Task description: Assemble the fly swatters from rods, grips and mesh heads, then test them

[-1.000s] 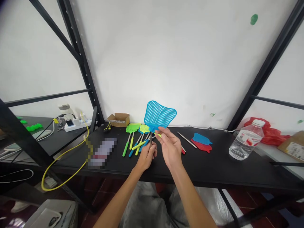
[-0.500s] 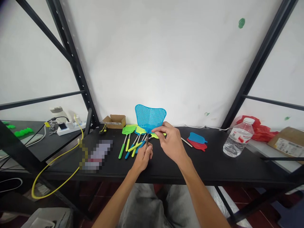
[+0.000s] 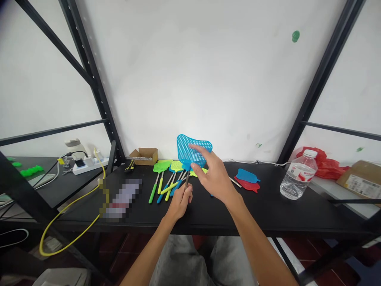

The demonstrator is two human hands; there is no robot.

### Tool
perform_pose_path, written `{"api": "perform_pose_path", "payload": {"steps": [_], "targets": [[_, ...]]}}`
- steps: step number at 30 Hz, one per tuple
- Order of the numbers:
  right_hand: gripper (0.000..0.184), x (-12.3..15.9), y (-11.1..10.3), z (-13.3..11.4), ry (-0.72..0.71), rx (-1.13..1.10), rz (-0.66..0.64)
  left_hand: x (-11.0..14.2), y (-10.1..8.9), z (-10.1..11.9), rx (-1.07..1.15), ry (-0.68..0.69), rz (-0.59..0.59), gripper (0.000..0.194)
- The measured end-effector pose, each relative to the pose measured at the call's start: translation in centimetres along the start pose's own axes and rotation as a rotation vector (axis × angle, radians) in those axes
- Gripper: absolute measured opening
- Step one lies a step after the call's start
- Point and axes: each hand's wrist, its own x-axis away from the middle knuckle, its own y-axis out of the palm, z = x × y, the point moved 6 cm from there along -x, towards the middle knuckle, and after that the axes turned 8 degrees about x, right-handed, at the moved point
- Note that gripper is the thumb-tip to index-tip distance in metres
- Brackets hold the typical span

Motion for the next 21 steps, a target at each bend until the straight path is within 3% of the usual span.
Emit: {"api": "perform_pose_path", "payload": {"steps": [3, 10, 21], "targets": [[0.054, -0.6, -0.2, 0.4, 0.062, -0.056, 0.104, 0.0, 0.1, 0.1, 0.005, 0.002, -0.012, 0.030], [0.032, -1.7, 1.2, -0.3, 0.050, -0.042, 0.000, 0.0, -0.2, -0.2, 0.037, -0.017, 0.035, 0.029], [0.033, -1.8, 1.4, 0.5, 0.069, -0.004, -0.010, 0.0, -0.2, -0.2, -0.005, -0.029, 0.043, 0.028]]}}
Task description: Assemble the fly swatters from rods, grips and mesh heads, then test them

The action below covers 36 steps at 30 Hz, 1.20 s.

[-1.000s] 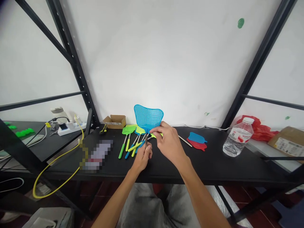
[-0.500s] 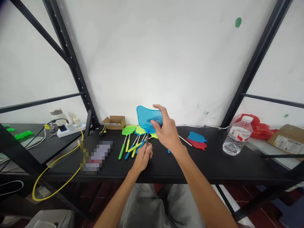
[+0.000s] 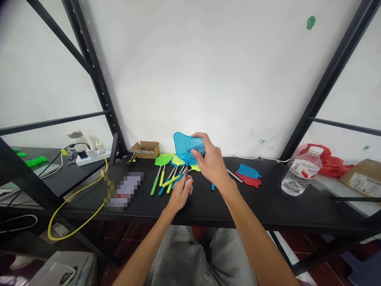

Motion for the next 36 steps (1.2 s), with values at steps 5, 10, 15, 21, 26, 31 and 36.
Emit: {"api": "perform_pose_path", "payload": {"steps": [5, 10, 15, 21, 26, 31, 36], "targets": [[0.032, -0.1, 0.2, -0.4, -0.012, -0.003, -0.017, 0.0, -0.2, -0.1, -0.042, -0.009, 0.004, 0.023], [0.043, 0.9, 0.5, 3.2, 0.077, -0.023, 0.128, 0.0, -0.3, -0.2, -0.112, -0.001, 0.007, 0.020], [0.093, 4.4, 5.1, 11.0, 0.343, -0.245, 0.103, -0.1, -0.6, -0.3, -0.264, 0.059, 0.103, 0.027], [0.078, 9.1, 9.0, 13.7, 0.371, -0.224, -0.101, -0.1, -1.0, -0.5, -0.699, 0.062, 0.257, 0.049], [0.041, 9.9, 5.5, 15.9, 0.349, 0.005, 0.027, 0.0, -0.8, -1.5, -1.045, -0.005, 0.275, 0.053], [0.030, 9.7, 0.8, 19.7, 0.384, 0.260, 0.095, -0.2, -0.5, -1.6, -1.106, -0.002, 0.240, 0.043], [0.030, 11.1, 0.1, 21.8, 0.446, 0.442, -0.028, -0.2, 0.1, -0.1, -1.018, 0.178, 0.209, 0.034]]}}
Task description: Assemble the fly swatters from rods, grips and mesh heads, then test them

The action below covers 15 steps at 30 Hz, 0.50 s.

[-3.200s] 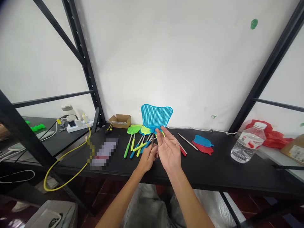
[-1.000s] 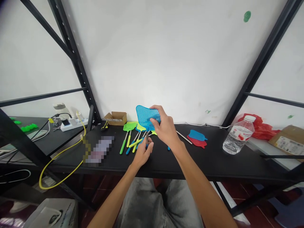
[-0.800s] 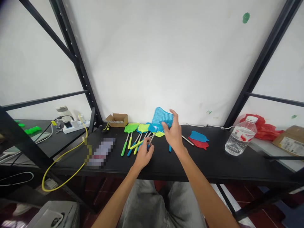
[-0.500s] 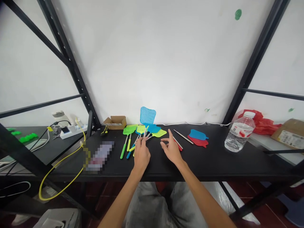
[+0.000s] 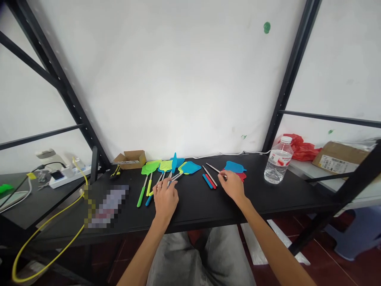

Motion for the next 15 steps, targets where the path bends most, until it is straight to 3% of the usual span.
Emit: {"api": "perform_pose_path", "payload": {"steps": [6, 11, 15], "targets": [[0.033, 0.8, 2.0, -1.5, 0.029, 0.099, -0.154, 0.3, 0.1, 2.3, 0.152, 0.238, -0.142, 0.032], [0.026, -0.6, 3.6, -2.8, 0.044, 0.104, -0.381, 0.5, 1.5, 2.5, 0.181, 0.254, -0.298, 0.028], [0.023, -0.9, 4.8, -4.1, 0.040, 0.085, -0.442, 0.5, 2.0, 2.0, 0.141, 0.206, -0.286, 0.025]]}}
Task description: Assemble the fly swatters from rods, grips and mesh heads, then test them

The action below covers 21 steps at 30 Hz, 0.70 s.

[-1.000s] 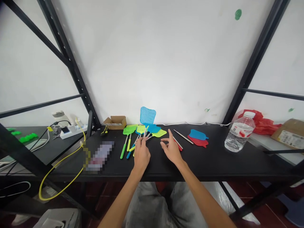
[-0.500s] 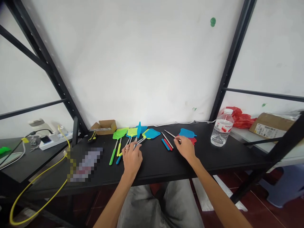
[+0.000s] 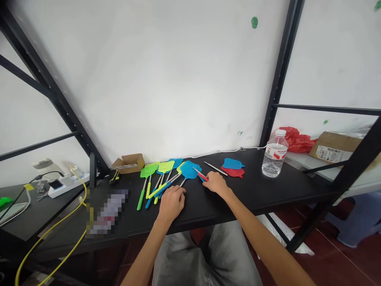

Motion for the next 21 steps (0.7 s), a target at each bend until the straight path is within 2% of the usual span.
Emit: {"api": "perform_pose_path", "payload": {"steps": [5, 8, 10, 15, 18, 21], "targets": [[0.026, 0.2, 0.9, -1.2, -0.020, -0.027, 0.043, 0.0, -0.4, -1.0, -0.133, -0.125, 0.063, 0.023], [0.026, 0.2, 1.3, -1.4, -0.027, -0.046, 0.054, -1.0, 0.0, -1.1, -0.139, -0.159, 0.058, 0.023], [0.025, -0.2, 1.4, -1.6, -0.043, -0.070, 0.056, -2.5, 0.8, -0.9, -0.049, -0.199, 0.037, 0.025], [0.030, -2.3, 1.8, -2.2, -0.138, -0.185, 0.006, -7.4, 4.5, -1.3, 0.297, -0.407, -0.063, 0.030], [0.037, -4.0, 2.3, -2.3, -0.217, -0.309, -0.085, -9.3, 6.1, -1.8, 0.400, -0.438, -0.026, 0.028], [0.033, -5.4, 3.0, -2.0, -0.291, -0.466, -0.190, -9.9, 7.3, -2.9, 0.511, -0.465, 0.053, 0.034]]}}
